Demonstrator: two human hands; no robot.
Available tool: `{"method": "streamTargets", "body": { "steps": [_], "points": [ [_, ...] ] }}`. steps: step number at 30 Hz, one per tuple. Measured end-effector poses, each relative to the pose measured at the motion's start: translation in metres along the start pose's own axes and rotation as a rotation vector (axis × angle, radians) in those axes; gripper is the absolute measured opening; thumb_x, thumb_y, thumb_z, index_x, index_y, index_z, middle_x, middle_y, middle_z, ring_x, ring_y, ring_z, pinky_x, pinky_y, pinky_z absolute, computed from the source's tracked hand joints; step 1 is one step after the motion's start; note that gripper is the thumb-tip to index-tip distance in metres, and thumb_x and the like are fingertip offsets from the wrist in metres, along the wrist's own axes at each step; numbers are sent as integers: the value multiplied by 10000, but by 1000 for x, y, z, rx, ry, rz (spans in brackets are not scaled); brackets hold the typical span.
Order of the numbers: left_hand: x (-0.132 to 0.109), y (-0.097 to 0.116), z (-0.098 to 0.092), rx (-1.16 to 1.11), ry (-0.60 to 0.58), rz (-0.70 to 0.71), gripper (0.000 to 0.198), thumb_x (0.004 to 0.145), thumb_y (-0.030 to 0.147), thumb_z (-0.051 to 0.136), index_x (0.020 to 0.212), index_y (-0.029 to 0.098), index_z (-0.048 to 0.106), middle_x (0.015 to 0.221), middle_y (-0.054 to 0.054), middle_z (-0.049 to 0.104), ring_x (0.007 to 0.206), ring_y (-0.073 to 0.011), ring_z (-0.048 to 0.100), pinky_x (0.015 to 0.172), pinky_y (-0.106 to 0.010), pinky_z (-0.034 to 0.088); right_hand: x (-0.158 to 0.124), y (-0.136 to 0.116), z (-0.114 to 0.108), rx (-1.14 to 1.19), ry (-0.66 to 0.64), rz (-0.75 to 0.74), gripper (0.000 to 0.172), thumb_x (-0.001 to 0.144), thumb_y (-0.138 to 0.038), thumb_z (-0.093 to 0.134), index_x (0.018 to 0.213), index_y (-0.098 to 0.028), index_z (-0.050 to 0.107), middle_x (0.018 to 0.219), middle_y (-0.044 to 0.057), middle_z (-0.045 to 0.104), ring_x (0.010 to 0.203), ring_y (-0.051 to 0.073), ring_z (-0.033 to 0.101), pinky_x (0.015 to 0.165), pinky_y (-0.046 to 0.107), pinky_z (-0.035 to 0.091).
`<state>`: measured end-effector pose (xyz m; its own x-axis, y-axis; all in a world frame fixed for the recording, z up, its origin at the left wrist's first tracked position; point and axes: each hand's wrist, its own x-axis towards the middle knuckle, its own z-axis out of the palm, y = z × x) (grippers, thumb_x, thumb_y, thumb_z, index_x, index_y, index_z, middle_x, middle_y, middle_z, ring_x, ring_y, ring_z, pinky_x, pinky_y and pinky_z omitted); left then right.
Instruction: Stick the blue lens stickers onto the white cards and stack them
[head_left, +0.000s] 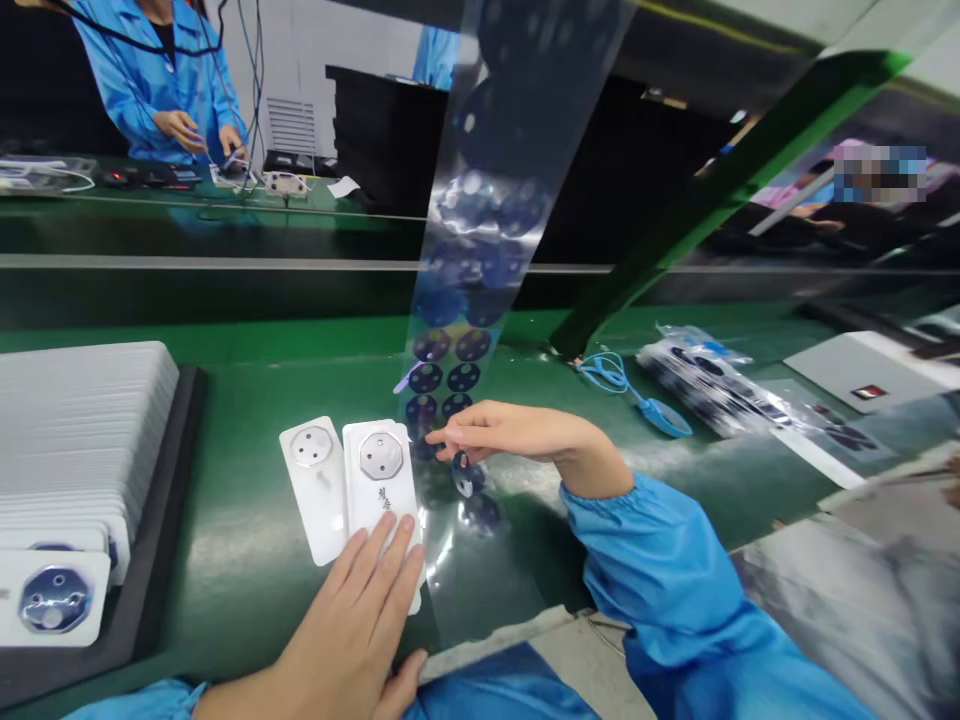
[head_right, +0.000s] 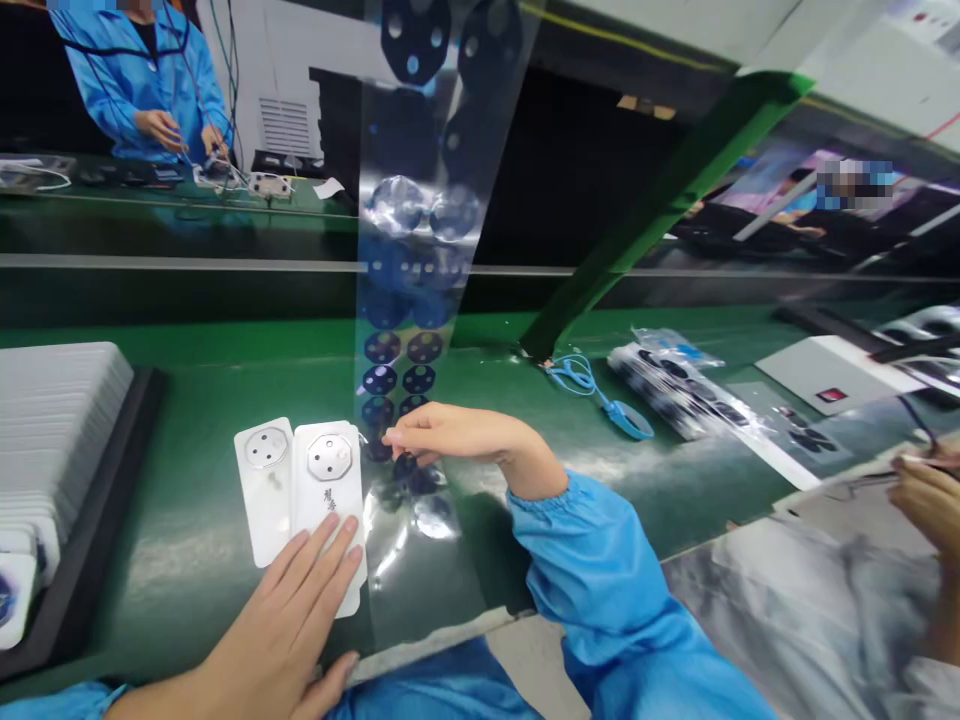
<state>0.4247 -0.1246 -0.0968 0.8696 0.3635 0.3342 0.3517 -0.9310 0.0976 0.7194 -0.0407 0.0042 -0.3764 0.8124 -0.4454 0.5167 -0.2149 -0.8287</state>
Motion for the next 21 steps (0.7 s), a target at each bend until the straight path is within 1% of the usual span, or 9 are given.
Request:
{"method": "streamTargets", "body": {
  "steps": [2, 3, 4, 6, 8, 11, 14, 17, 21],
  "points": [
    [0, 0, 1, 0, 1, 2, 760, 830, 324, 613, 1499, 32, 400, 1620, -223, 307, 1545, -393, 125, 1222, -492, 100, 1, -1, 0, 85, -60, -30, 501, 873, -668, 692, 993, -191, 784, 1306, 101, 686, 1234, 256, 614, 998, 350, 513],
    [-1, 0, 1, -1, 1, 5, 752, 827, 323, 617, 1494, 44, 410, 1616, -223, 313, 1545, -396, 125, 1219, -496, 99, 2, -1, 2, 123, -56, -65, 453, 870, -621, 724, 1001, -192, 786, 1350, 96, 662, 1283, 253, 579, 1051, 353, 474],
    [-1, 0, 1, -3, 1, 9, 742, 823, 323, 622, 1487, 56, 424, 1612, -224, 319, 1544, -400, 125, 1216, -501, 98, 5, 0, 5, 158, -17, -108, 410, 859, -579, 754, 986, -190, 787, 1348, 91, 661, 1287, 248, 571, 1074, 354, 450],
    [-1, -1, 1, -6, -4, 13, 732, 814, 321, 633, 1476, 71, 445, 1606, -227, 324, 1543, -410, 119, 1210, -509, 98, 12, 2, 14, 240, 94, -167, 356, 815, -520, 810, 920, -181, 784, 1224, 87, 711, 1173, 233, 622, 1040, 356, 459],
    [-1, -1, 0, -6, -4, 14, 737, 805, 318, 645, 1471, 69, 451, 1605, -235, 319, 1542, -418, 110, 1206, -516, 97, 21, 6, 26, 326, 205, -187, 341, 770, -497, 845, 863, -177, 775, 1028, 70, 744, 990, 209, 661, 937, 351, 498],
    [0, 0, -1, -10, -16, 12, 743, 795, 307, 659, 1468, 65, 457, 1606, -238, 314, 1542, -417, 105, 1204, -515, 98, 33, 11, 42, 402, 300, -201, 330, 753, -486, 853, 860, -182, 778, 861, 45, 737, 835, 187, 661, 841, 345, 516],
    [0, 2, -1, -21, -28, 11, 757, 789, 301, 666, 1476, 63, 453, 1609, -237, 308, 1542, -419, 103, 1206, -514, 98, 41, 12, 48, 395, 307, -251, 287, 771, -452, 842, 872, -193, 775, 844, 37, 739, 814, 185, 669, 835, 350, 526],
    [-1, 3, -1, -28, -36, 8, 757, 791, 296, 661, 1480, 62, 451, 1616, -236, 298, 1541, -427, 103, 1206, -521, 99, 46, 12, 45, 400, 278, -288, 258, 774, -410, 839, 911, -203, 765, 881, 35, 748, 828, 185, 682, 843, 352, 537],
    [-1, 2, -2, -27, -50, 4, 746, 796, 290, 640, 1480, 64, 451, 1620, -229, 297, 1544, -420, 107, 1207, -515, 107, 48, 12, 45, 406, 373, -328, 217, 781, -361, 816, 911, -205, 738, 892, 33, 745, 831, 182, 690, 831, 346, 546]
  ]
}}
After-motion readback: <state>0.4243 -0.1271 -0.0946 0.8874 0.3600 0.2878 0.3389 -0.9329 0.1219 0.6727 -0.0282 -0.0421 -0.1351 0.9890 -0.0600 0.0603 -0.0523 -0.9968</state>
